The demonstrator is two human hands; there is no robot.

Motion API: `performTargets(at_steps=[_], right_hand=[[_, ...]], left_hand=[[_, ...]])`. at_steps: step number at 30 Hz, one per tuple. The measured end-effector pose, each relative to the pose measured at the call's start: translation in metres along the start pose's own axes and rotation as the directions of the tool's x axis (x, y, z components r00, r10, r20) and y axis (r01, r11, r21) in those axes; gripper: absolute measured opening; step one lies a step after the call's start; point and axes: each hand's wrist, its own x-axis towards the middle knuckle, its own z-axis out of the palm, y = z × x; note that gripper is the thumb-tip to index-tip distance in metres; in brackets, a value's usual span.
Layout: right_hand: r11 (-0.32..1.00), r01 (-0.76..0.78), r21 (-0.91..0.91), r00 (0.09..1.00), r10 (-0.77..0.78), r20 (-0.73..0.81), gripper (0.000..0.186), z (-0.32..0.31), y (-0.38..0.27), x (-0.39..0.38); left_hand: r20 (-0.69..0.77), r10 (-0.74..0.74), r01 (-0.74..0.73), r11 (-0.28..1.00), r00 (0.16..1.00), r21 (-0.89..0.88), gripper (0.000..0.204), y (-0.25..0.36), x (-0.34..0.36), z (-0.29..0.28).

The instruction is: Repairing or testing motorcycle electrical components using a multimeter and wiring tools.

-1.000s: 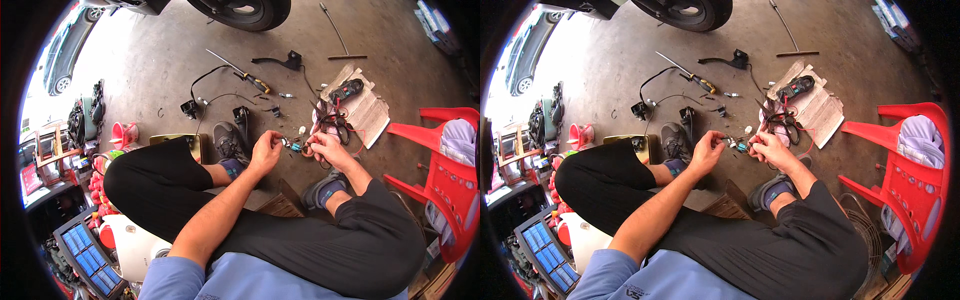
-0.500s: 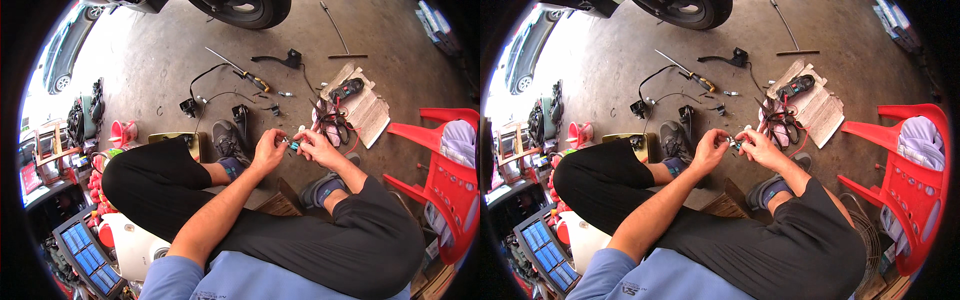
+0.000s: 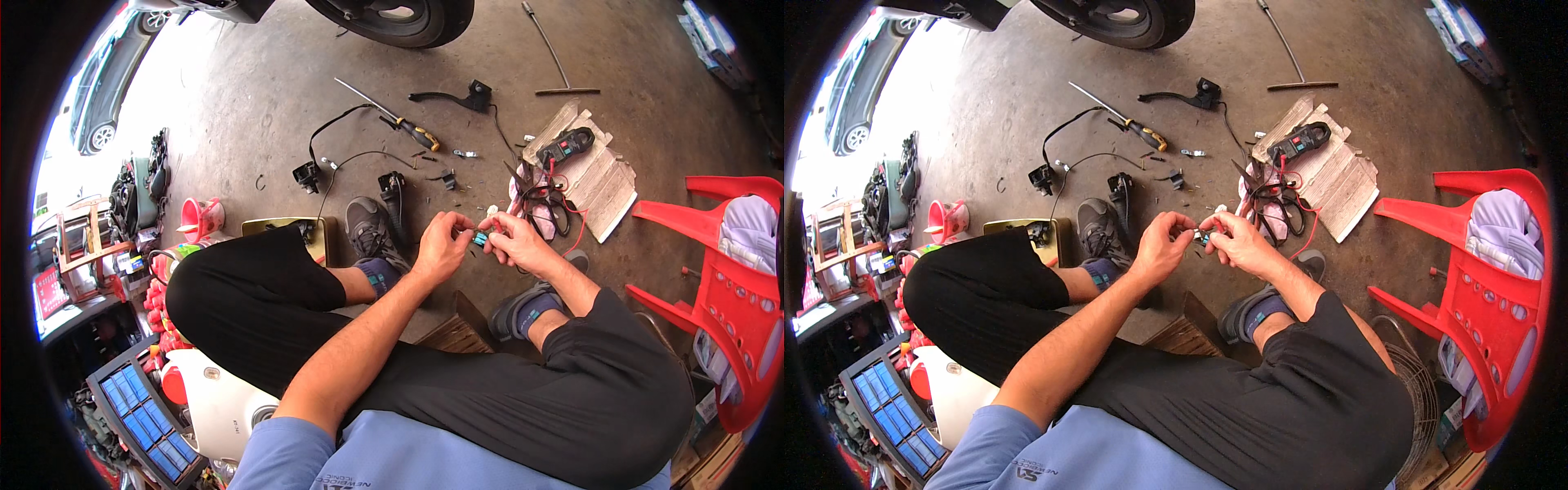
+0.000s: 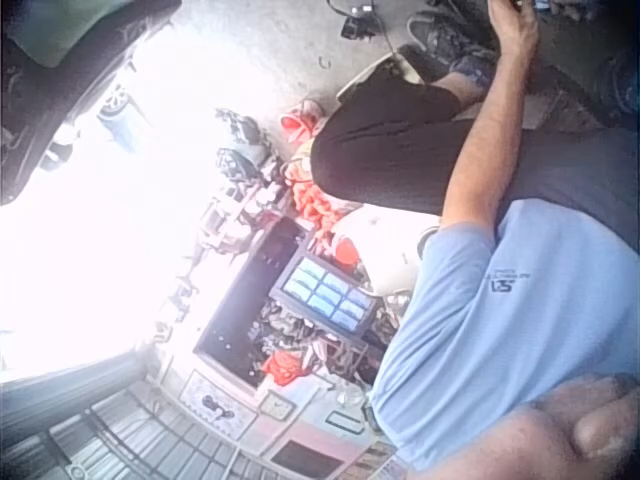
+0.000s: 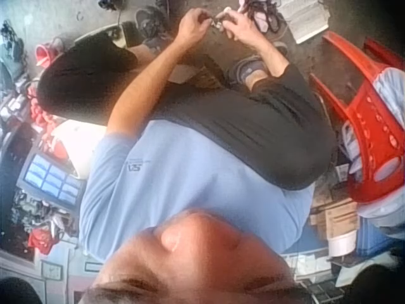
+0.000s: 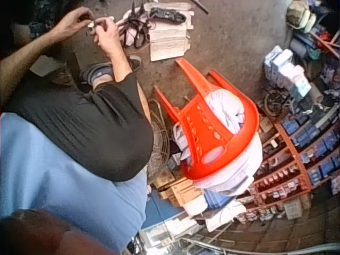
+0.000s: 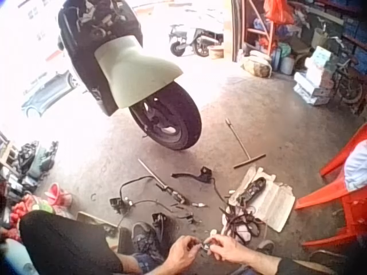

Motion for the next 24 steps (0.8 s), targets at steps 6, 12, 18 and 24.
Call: performTargets(at_steps=[6,12,18,24], right_hand=[[1.000,0.009,0.017,1.000,-0.009,-0.011,0.024,-0.001,0.001,0.000],[0.999,0.037,0.018,0.991,-0.035,-0.127,0.018,-0.009,0.014,0.002],[0.893,0.146,0.426,0.986,-0.098,-0.134,0.012,-0.010,0.007,-0.004],[0.898,0.248,0.363,0.962,-0.186,-0.198,0.014,-0.010,0.007,-0.009]], left_hand=[[0.005,-0.010,0.011,1.000,1.000,-0.027,0.017,0.003,0.001,0.000],[-0.132,0.081,-0.085,0.996,0.988,-0.024,0.022,0.037,-0.013,-0.001],[0.062,-0.182,0.192,0.894,0.981,-0.404,0.028,0.054,-0.026,0.024],[0.080,-0.191,0.206,0.858,0.978,-0.470,0.031,0.063,-0.022,0.037]])
